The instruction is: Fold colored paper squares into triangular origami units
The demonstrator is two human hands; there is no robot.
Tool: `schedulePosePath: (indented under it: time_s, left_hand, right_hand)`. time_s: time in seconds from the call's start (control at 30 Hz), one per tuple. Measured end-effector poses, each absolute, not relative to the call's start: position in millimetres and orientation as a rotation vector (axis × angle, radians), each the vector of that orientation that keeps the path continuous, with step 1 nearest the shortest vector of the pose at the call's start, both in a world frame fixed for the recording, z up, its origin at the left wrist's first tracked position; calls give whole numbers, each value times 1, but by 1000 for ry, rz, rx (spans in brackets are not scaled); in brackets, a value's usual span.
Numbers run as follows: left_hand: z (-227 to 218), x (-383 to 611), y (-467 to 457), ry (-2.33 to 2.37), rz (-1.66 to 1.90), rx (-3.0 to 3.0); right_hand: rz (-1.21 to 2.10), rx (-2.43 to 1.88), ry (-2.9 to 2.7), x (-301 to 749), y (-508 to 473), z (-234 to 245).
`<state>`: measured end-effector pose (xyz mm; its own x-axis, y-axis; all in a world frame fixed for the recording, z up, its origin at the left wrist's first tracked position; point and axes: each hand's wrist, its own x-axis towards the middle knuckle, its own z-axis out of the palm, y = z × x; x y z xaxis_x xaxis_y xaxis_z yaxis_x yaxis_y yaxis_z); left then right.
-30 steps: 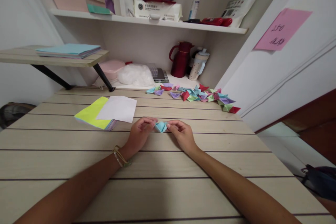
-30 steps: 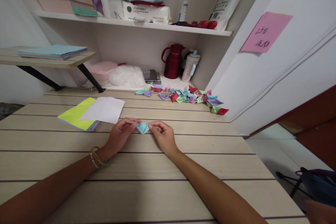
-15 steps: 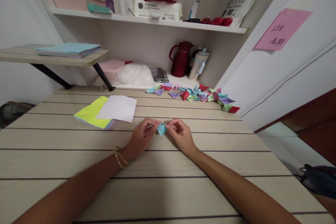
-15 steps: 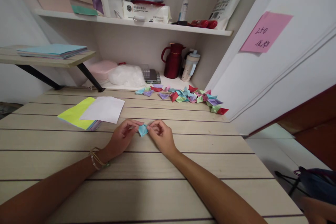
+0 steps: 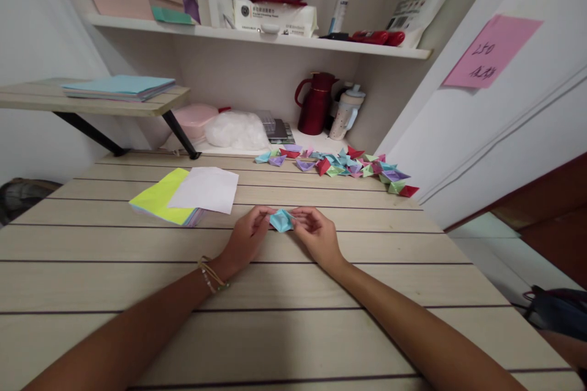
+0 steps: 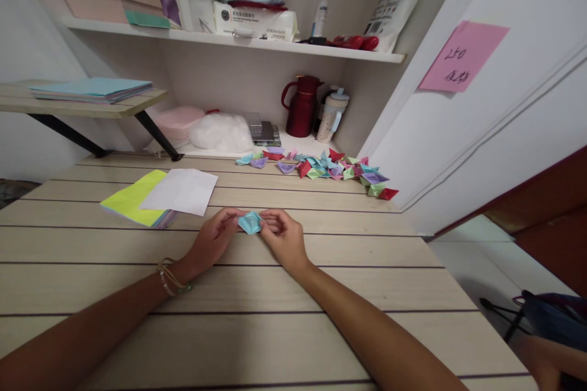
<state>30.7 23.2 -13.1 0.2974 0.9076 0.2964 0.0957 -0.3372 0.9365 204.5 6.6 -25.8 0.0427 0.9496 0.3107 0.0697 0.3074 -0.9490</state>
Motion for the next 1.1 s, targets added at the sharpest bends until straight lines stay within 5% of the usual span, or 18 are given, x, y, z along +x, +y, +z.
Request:
schedulePosePath:
  time_s: [1.1]
  left_hand:
    - [-19,31,26,719,1118,1549]
  right_hand:
    - [575,-1084,-1709,210,5,-23]
